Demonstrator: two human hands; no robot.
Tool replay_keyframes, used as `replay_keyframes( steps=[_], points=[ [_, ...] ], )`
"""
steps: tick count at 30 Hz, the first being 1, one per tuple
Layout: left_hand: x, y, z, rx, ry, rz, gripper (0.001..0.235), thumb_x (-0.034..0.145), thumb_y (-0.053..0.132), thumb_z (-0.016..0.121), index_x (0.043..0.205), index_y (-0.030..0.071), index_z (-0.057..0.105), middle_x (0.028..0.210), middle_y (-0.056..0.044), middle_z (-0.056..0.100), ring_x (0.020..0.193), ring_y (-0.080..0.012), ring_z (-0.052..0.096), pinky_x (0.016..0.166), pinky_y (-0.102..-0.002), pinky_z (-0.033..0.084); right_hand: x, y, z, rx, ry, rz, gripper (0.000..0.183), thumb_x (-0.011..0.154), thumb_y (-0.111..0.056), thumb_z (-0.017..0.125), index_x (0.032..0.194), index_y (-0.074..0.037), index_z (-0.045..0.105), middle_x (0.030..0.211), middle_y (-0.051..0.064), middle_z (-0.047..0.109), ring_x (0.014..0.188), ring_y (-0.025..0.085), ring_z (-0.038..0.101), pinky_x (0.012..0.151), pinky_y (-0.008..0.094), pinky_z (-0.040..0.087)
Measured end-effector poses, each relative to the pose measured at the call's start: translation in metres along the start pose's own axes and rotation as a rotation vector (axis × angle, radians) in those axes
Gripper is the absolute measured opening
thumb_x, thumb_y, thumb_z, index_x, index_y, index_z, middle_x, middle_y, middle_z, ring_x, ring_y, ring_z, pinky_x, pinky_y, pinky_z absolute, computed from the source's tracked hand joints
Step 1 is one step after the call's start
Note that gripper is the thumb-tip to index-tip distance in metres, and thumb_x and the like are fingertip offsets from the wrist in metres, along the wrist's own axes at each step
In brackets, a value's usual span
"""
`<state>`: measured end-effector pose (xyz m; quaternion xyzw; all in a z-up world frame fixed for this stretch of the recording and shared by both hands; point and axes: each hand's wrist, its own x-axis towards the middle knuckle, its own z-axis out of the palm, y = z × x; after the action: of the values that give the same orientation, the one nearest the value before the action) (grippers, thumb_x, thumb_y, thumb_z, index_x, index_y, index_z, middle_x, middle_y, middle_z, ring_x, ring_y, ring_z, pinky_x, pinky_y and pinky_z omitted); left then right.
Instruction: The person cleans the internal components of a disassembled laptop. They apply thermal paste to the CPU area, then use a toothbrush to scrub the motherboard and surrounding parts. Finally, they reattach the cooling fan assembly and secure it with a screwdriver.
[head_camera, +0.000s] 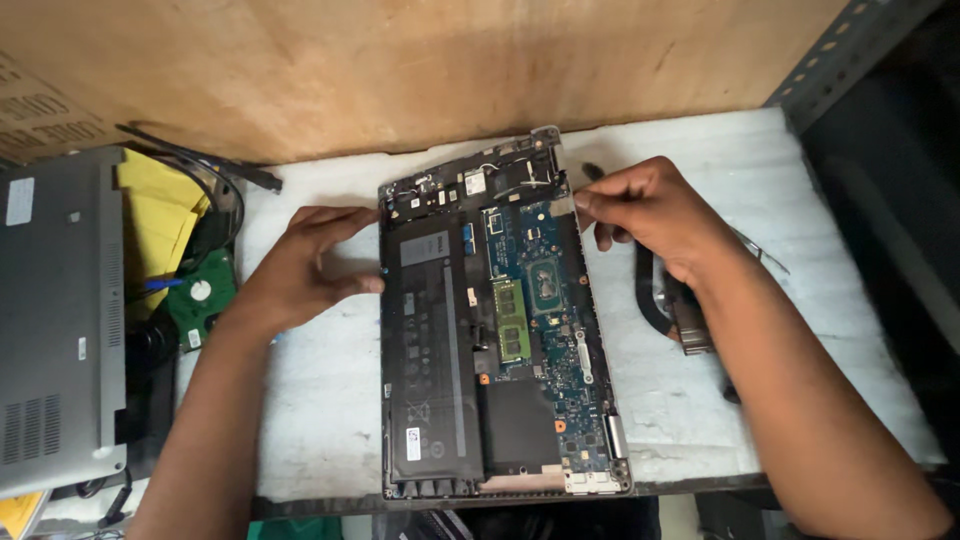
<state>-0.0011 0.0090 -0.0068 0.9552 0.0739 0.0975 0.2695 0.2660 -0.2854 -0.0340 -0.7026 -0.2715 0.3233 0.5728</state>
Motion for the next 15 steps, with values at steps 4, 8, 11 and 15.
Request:
replay_keyframes(
  steps=[4,8,11,15],
  points=[
    [-0.001,0.001,0.0,-0.011,-0.001,-0.027,0.085,0.066,0.025,0.091,0.143,0.012,0.058,0.14,-0.013,0.061,0.134,-0.0311,0.047,0.114,-0.04,0.037,-0.003,-0.007,0.003,-0.032,0.012,-0.007,0.017,0.092,-0.013,0.073,0.099,0.0,0.079,0.078,0.007,0.076,0.056,0.011,0.061,0.05,0.025,0.043],
    [0.0,0.001,-0.001,0.014,-0.002,-0.003,0.083,0.066,0.025,0.091,0.142,0.011,0.059,0.141,-0.013,0.06,0.134,-0.0317,0.047,0.114,-0.04,0.037,-0.007,-0.014,0.006,-0.084,0.031,-0.002,0.017,0.093,-0.013,0.072,0.1,-0.001,0.079,0.078,0.007,0.077,0.056,0.01,0.06,0.05,0.026,0.043],
    [0.0,0.001,0.0,0.027,-0.006,-0.001,0.083,0.066,0.024,0.091,0.142,0.01,0.059,0.141,-0.013,0.061,0.134,-0.0318,0.047,0.114,-0.041,0.036,-0.008,-0.016,0.007,-0.113,0.031,0.002,0.017,0.093,-0.014,0.072,0.1,0.0,0.079,0.078,0.007,0.077,0.055,0.01,0.058,0.05,0.026,0.043],
    [0.0,0.002,0.0,0.012,0.004,-0.003,0.083,0.066,0.025,0.091,0.142,0.011,0.059,0.14,-0.012,0.062,0.134,-0.0313,0.047,0.114,-0.041,0.037,-0.008,-0.014,0.004,-0.115,0.022,0.017,0.017,0.095,-0.013,0.071,0.1,0.0,0.079,0.079,0.007,0.076,0.057,0.01,0.057,0.051,0.026,0.045]
  ],
)
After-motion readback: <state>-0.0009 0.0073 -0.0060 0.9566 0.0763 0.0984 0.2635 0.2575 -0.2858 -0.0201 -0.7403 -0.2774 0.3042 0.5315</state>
